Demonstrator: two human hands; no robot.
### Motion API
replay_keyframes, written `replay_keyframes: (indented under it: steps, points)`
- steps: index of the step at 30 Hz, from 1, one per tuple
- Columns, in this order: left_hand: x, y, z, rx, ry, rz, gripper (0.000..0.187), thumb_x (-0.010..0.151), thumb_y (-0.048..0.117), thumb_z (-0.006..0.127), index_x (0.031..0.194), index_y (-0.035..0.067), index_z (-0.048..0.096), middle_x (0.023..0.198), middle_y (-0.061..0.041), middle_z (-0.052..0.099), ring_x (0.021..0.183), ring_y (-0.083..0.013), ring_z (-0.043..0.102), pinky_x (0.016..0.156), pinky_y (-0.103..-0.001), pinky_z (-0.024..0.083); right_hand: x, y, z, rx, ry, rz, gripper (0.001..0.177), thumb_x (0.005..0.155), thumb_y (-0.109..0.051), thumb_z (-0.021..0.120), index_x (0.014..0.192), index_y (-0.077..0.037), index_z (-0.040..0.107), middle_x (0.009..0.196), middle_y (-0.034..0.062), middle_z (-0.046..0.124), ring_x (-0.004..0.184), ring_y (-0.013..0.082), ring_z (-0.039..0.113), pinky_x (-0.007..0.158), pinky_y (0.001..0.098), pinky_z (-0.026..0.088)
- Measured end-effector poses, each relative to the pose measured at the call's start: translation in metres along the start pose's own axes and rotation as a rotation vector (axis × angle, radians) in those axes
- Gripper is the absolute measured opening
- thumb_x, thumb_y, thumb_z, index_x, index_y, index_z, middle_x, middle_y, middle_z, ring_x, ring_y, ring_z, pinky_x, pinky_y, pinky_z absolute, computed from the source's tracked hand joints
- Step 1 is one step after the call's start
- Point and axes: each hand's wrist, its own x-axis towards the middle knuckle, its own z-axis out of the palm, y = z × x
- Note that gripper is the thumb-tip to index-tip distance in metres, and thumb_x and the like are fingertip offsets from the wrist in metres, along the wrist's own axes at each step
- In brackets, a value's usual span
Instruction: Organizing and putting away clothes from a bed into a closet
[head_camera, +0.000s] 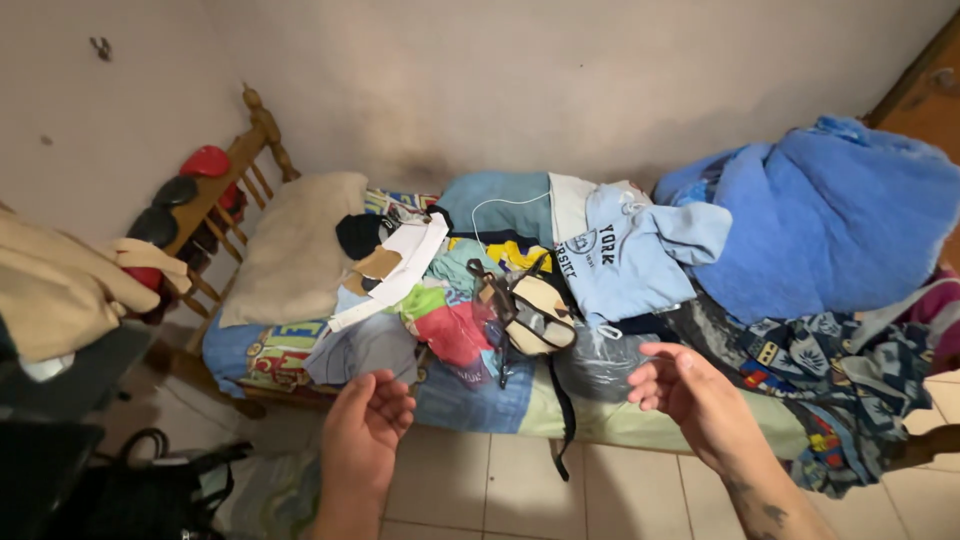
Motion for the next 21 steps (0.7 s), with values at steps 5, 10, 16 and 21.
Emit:
replay_keyframes:
  steps: [5,10,16,21]
  points:
    - [0.036,-0.006,-0.019,-0.001,0.008,-0.038,0.020,0.082,0.019,0.049,0.087,0.001,0.057,0.070,-0.016,0.059,0.058,-0.0247,0.056,0.047,-0.029,0.040,0.030,0.009,0.018,-0.044,0.044,0.108,0.046,0.082,-0.034,0.045,0.106,0.004,0.051,0.079,0.0210,0.060,0.064,0.0276,0.057,0.056,0.0336,0.042]
    - [0.067,-0.007,-0.026,0.029,0.072,-0.039,0.020,0.085,0.019,0.049,0.086,0.001,0.057,0.068,-0.017,0.059,0.056,-0.0245,0.056,0.046,-0.028,0.040,0.073,0.015,0.025,-0.061,0.072,0.200,0.044,0.083,-0.030,0.043,0.106,0.007,0.049,0.078,0.0226,0.059,0.064,0.0291,0.055,0.056,0.0353,0.041]
    - [0.128,-0.011,-0.035,-0.007,0.072,-0.038,0.019,0.083,0.020,0.050,0.087,0.003,0.057,0.070,-0.014,0.059,0.059,-0.0229,0.057,0.047,-0.027,0.041,0.155,0.043,0.026,-0.069,0.032,0.260,0.044,0.082,-0.031,0.044,0.104,0.007,0.051,0.079,0.0224,0.060,0.064,0.0287,0.056,0.056,0.0337,0.041]
    - [0.189,-0.017,-0.030,0.062,0.160,-0.054,0.021,0.082,0.022,0.052,0.087,0.002,0.059,0.068,-0.013,0.060,0.056,-0.0222,0.057,0.041,-0.030,0.041,0.240,0.069,0.031,-0.109,0.024,0.331,0.036,0.084,-0.025,0.044,0.100,0.006,0.053,0.077,0.0238,0.061,0.061,0.0289,0.058,0.053,0.0311,0.042]
